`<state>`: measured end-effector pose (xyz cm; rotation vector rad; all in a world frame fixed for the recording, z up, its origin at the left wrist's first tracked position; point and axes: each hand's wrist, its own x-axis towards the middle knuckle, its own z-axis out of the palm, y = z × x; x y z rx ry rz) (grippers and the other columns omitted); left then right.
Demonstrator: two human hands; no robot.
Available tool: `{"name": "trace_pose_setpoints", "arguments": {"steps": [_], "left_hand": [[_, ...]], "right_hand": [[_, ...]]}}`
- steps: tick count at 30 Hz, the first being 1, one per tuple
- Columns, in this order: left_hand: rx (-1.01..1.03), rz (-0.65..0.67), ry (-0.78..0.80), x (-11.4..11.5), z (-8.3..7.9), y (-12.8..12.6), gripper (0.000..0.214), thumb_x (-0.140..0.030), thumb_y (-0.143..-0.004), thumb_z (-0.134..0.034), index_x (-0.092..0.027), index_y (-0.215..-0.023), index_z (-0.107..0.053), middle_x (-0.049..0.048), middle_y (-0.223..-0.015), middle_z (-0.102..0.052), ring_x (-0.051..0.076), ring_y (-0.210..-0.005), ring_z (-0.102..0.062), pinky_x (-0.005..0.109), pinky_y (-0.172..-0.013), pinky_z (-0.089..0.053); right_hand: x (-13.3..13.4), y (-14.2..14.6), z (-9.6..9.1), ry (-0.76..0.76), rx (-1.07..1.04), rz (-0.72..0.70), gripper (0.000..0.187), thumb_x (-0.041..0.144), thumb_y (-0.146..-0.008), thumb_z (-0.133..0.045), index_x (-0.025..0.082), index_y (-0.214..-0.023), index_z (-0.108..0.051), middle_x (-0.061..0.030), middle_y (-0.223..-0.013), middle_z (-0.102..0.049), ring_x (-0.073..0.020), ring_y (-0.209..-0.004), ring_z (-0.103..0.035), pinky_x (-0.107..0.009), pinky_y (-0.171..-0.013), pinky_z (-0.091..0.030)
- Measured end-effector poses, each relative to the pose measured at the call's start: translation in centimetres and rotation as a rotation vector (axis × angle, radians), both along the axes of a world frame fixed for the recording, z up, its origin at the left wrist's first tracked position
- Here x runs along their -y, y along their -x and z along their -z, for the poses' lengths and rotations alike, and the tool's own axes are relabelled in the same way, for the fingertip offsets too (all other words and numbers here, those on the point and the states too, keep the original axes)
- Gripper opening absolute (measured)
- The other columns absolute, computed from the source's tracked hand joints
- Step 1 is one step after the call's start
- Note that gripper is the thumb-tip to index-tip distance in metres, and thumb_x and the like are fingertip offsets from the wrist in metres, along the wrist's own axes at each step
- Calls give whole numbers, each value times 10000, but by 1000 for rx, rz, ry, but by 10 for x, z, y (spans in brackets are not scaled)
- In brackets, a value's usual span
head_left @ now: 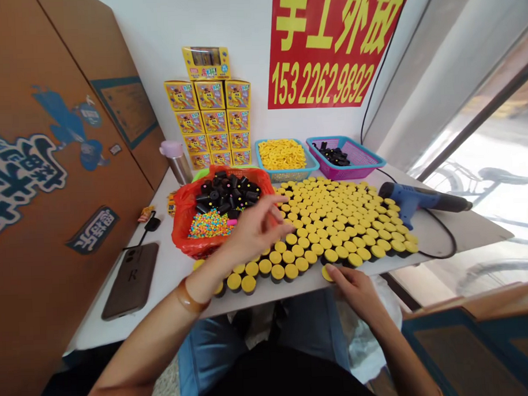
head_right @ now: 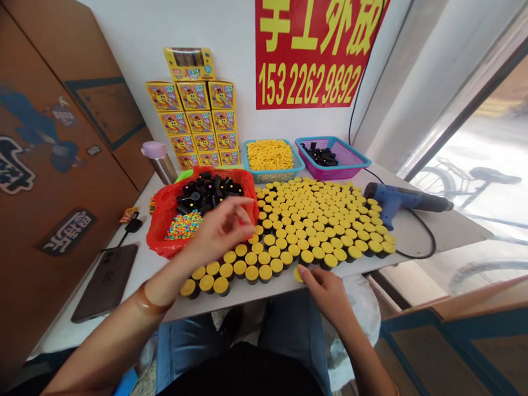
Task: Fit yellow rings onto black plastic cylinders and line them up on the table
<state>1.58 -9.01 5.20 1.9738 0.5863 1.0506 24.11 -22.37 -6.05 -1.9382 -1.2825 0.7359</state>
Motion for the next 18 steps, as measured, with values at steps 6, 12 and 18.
{"name": "trace_pose_setpoints", "arguments": {"steps": [6, 12, 18], "left_hand": [[203, -323, 48, -51, -7, 33, 187, -349, -785, -718, -162, -783, -701, -2, -632, -621, 67, -465, -456, 196, -441, -354], [137, -484, 135, -111, 11, 74, 116, -278, -728, -729, -165, -727, -702, 0, -599, -623, 89, -450, -462, 221, -443, -375], [-441, -352, -71, -158, 47, 90, 104, -154, -679, -666, -195, -729, -747, 31, -713, -732, 165, -659, -644, 268, -659, -494]], "right_hand": [[-5, -5, -2, 287, 521, 80, 678, 738, -891, -274, 225, -606, -614, -117, -679, -666, -279, -690, -627, -309, -550, -313], [-15, -3, 5, 193, 480, -12, 659, 661, -934, -211, 240, -677, -647, -122, -754, -714, -293, -781, -666, -314, -587, -358], [-5, -4, 3, 64, 483, 73, 653, 656, -937, -251, 228, -548, -555, -106, -587, -644, -246, -584, -599, -299, -506, -305]]}}
